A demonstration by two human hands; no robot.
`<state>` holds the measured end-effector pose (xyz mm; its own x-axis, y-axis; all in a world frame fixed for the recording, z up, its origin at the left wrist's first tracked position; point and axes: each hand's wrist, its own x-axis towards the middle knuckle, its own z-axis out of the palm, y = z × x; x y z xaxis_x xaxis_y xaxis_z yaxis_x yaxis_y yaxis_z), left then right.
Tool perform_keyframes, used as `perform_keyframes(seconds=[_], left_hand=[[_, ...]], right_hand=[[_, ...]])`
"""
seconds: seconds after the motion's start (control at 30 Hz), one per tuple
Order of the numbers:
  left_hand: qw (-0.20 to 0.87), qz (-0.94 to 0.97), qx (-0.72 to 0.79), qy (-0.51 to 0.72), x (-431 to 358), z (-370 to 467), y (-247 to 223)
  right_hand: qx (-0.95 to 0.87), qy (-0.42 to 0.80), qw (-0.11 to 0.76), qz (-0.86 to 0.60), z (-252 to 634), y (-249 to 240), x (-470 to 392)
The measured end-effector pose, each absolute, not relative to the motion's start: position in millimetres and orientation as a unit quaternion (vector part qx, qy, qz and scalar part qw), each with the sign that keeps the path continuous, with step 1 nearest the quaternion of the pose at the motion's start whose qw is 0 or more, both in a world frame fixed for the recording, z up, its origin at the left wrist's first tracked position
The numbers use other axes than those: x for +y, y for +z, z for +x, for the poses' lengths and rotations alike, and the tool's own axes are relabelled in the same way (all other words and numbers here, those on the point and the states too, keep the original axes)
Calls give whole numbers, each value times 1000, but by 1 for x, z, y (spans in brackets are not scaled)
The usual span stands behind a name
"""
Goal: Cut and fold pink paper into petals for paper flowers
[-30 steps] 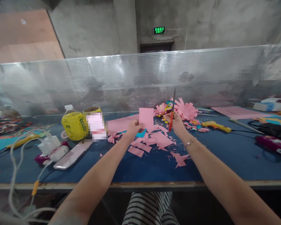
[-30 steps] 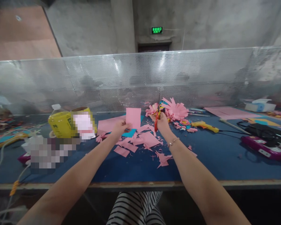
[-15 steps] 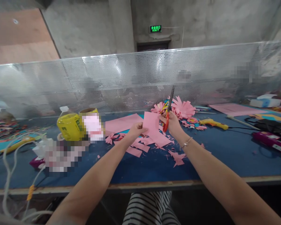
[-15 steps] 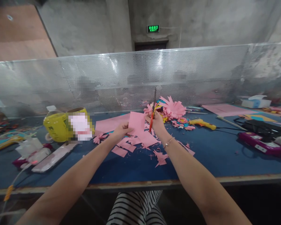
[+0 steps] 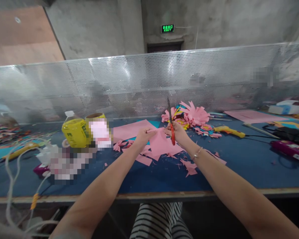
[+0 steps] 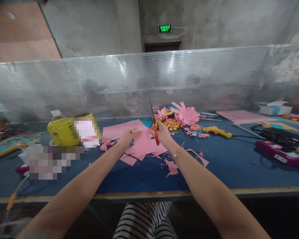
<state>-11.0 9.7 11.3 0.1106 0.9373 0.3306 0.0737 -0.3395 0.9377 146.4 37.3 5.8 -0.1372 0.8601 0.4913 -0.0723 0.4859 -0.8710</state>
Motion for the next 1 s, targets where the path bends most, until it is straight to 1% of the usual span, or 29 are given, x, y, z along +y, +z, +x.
perform_keyframes(seconds=[0.3,0.5,0.57,0.73,0.9,1.0], left_hand=[[440,598,386,548,10,-10,12],[429,590,400,555,10,-10,14],[401,593,409,565,11,-11,14],[279,590,447,611,13,-14,17],[237,558,457,651,13,-18,21],[207,539,454,679,15,-22,20]], right_hand=[[-605,424,607,-292,147,6,36],[-616,410,578,-343,148,9,33],[-625,413,561,-353,148,8,33],[-633,458,507,-364,148,4,34],[-607,554,436,-367,146,8,26],[-635,552,409,-353,146,11,19]])
